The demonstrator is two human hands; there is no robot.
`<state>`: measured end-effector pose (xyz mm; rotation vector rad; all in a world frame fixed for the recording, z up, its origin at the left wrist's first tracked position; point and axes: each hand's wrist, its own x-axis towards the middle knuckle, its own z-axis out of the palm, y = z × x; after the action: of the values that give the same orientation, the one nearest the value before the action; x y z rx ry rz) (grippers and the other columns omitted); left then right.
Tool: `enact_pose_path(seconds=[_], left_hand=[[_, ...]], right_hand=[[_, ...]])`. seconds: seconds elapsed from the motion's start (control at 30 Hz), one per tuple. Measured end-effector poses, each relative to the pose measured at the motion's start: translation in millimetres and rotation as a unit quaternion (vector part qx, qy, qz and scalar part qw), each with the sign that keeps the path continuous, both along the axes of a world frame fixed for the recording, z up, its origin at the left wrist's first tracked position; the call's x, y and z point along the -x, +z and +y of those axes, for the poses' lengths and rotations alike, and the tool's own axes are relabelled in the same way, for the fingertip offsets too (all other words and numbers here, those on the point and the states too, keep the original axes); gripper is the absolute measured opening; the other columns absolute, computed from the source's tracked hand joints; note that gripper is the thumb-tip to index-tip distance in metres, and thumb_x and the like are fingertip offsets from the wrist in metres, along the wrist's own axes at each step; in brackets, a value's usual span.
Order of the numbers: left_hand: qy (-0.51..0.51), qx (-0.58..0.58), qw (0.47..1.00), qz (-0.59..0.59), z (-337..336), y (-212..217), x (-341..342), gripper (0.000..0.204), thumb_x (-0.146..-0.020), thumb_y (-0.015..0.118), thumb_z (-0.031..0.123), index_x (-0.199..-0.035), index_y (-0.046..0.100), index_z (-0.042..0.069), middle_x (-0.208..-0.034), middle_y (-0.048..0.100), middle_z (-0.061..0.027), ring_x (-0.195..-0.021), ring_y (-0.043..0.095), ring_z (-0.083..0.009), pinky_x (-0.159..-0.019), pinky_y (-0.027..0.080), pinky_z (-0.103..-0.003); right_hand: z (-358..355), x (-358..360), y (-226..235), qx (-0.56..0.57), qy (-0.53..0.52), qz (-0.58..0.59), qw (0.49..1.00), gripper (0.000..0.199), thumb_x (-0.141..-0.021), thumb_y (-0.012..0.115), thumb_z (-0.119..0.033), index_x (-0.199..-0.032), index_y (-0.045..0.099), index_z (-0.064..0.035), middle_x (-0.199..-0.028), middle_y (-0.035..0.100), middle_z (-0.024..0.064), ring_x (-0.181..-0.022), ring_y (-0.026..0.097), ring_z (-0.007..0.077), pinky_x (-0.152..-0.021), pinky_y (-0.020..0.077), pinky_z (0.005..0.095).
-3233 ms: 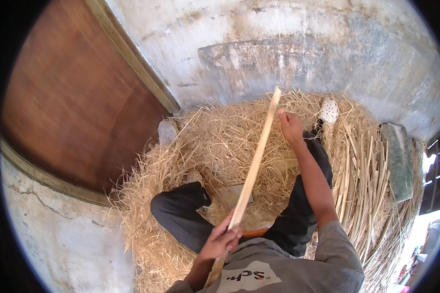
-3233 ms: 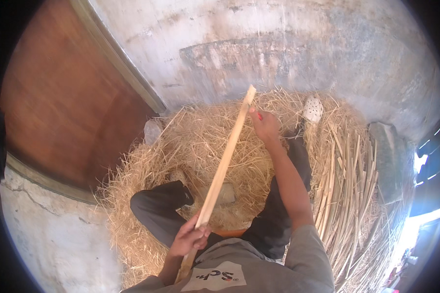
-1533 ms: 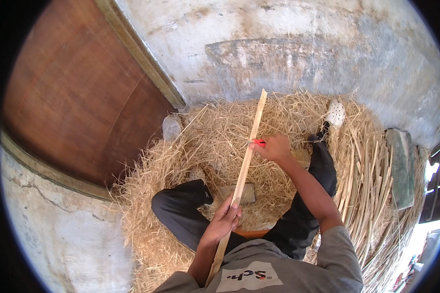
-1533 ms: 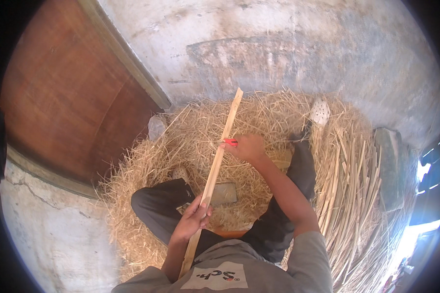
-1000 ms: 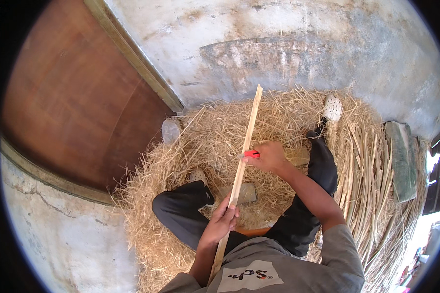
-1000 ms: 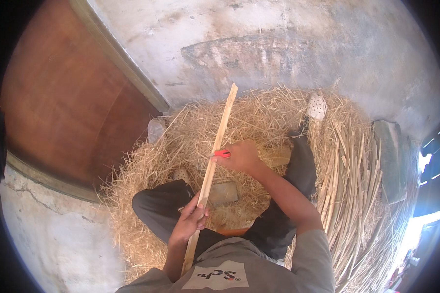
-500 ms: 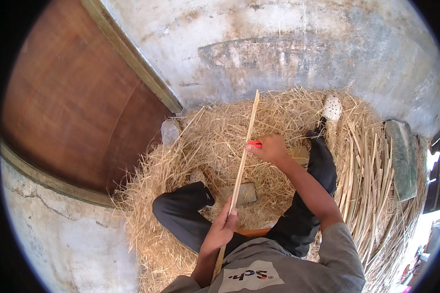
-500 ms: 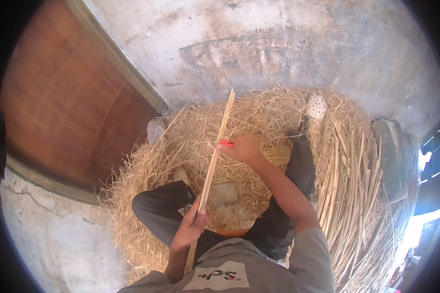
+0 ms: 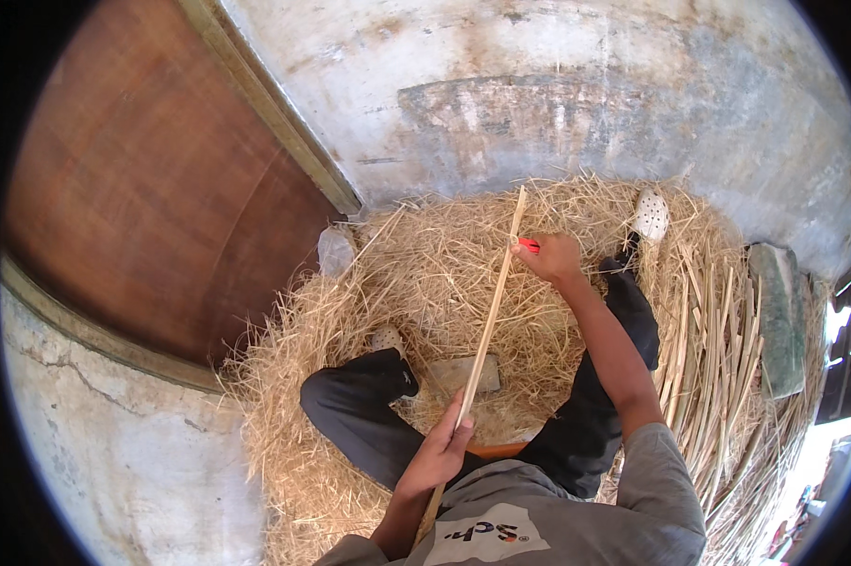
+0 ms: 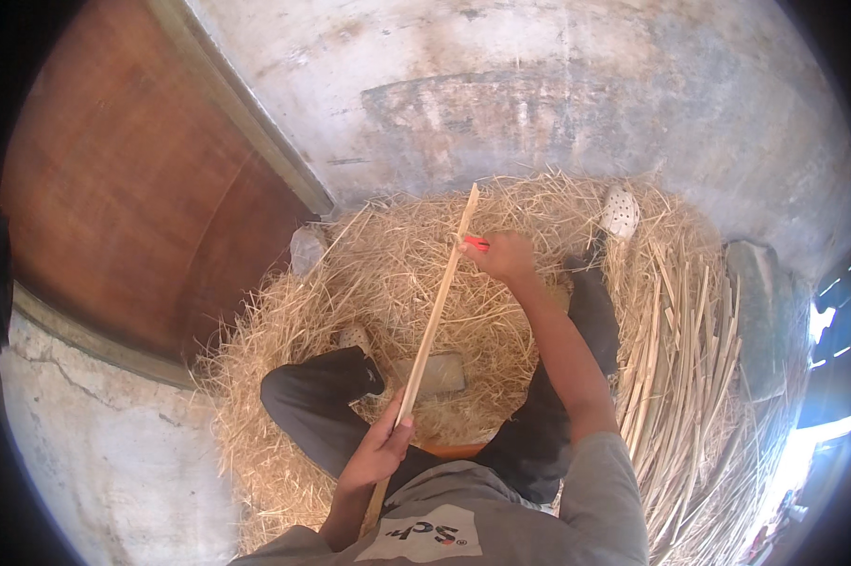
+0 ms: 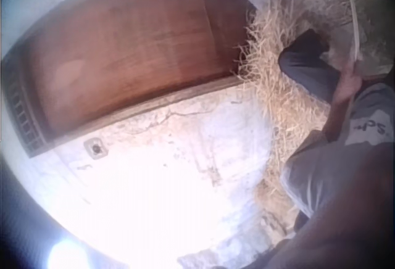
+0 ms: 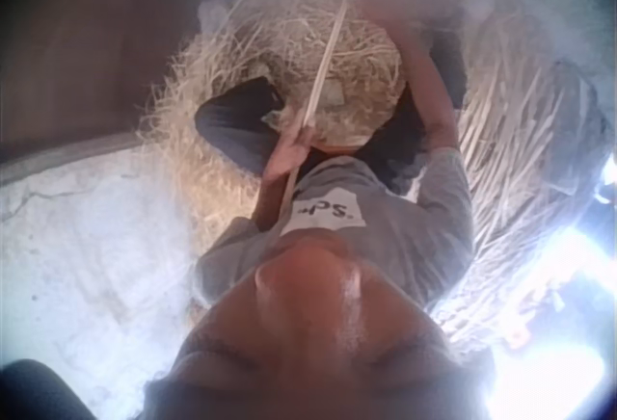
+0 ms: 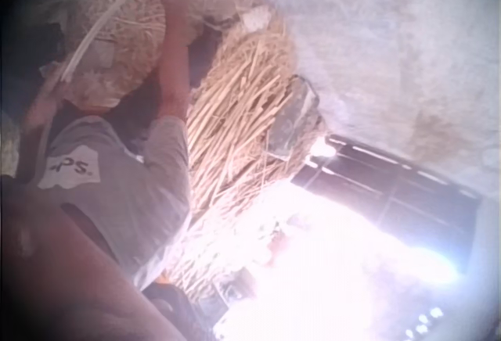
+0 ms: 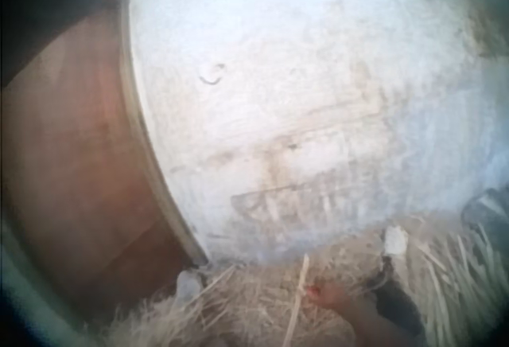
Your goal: The person sits on a pile of straw and uses a red utility knife to shave thin strips from a long, thin piece of wood. They hold the wood with their left hand and scrape the knife along its length with their right hand, creating wood shavings that fall onto the straw.
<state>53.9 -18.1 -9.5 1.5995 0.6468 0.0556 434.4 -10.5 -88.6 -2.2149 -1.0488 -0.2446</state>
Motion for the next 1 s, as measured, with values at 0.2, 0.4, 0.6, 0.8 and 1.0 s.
enact_pose_path(seconds=[0.2,0.4,0.6,0.8,1.0], left_hand=[[-0.012,-0.009,1.0,0.001,0.3,-2.4,3.3,0.053,-0.103,0.043,0.013,-0.15,0.023,0.001,-0.129,0.048,-0.013,-0.118,0.045,-0.0167,-0.101,0.034,-0.026],[-0.017,0.059,0.998,-0.031,6.7,-5.3,-6.3,0.052,-0.103,0.043,0.015,-0.152,0.024,0.009,-0.083,0.042,0.0009,-0.074,0.04,-0.0065,-0.067,0.041,-0.022],[0.004,0.198,0.98,0.027,17.6,-3.5,-8.7,0.051,-0.105,0.039,0.019,-0.153,0.023,0.02,-0.087,0.045,0.0019,-0.066,0.037,-0.0056,-0.058,0.036,-0.02],[-0.017,0.182,0.983,0.033,23.7,-0.5,-19.2,0.05,-0.105,0.04,0.021,-0.152,0.024,0.019,-0.088,0.045,0.0024,-0.067,0.037,-0.0057,-0.058,0.036,-0.021],[-0.013,0.219,0.975,0.04,25.9,-11.9,-27.5,0.05,-0.104,0.042,0.02,-0.151,0.026,0.017,-0.088,0.044,0.0034,-0.065,0.036,-0.005,-0.057,0.035,-0.02]], right_hand=[[-5.5,-33.5,16.4,0.06,-0.051,-0.017,0.997,0.071,-0.079,0.05,-0.075,-0.076,0.07,-0.0072,-0.058,0.06,0.0163,-0.058,0.062,0.0356,-0.055,0.0486,0.0479],[-6.6,-51.0,-5.4,0.07,-0.058,-0.037,0.995,0.071,-0.077,0.051,-0.078,-0.076,0.07,-0.0094,-0.06,0.062,0.0141,-0.061,0.065,0.0333,-0.056,0.0499,0.0468],[-6.1,-60.7,-25.2,0.187,-0.022,-0.053,0.981,0.077,-0.075,0.047,-0.082,-0.08,0.072,-0.0102,-0.064,0.064,0.0136,-0.065,0.067,0.0322,-0.06,0.0529,0.0457],[-10.2,-81.5,-29.2,0.207,0.005,-0.044,0.977,0.081,-0.073,0.044,-0.086,-0.082,0.071,-0.0099,-0.068,0.066,0.0138,-0.069,0.067,0.0326,-0.065,0.0527,0.0457],[-26.0,-94.3,-35.2,0.218,0.013,-0.047,0.975,0.083,-0.071,0.042,-0.088,-0.079,0.069,-0.0101,-0.068,0.065,0.0139,-0.069,0.067,0.0328,-0.065,0.0518,0.046]])
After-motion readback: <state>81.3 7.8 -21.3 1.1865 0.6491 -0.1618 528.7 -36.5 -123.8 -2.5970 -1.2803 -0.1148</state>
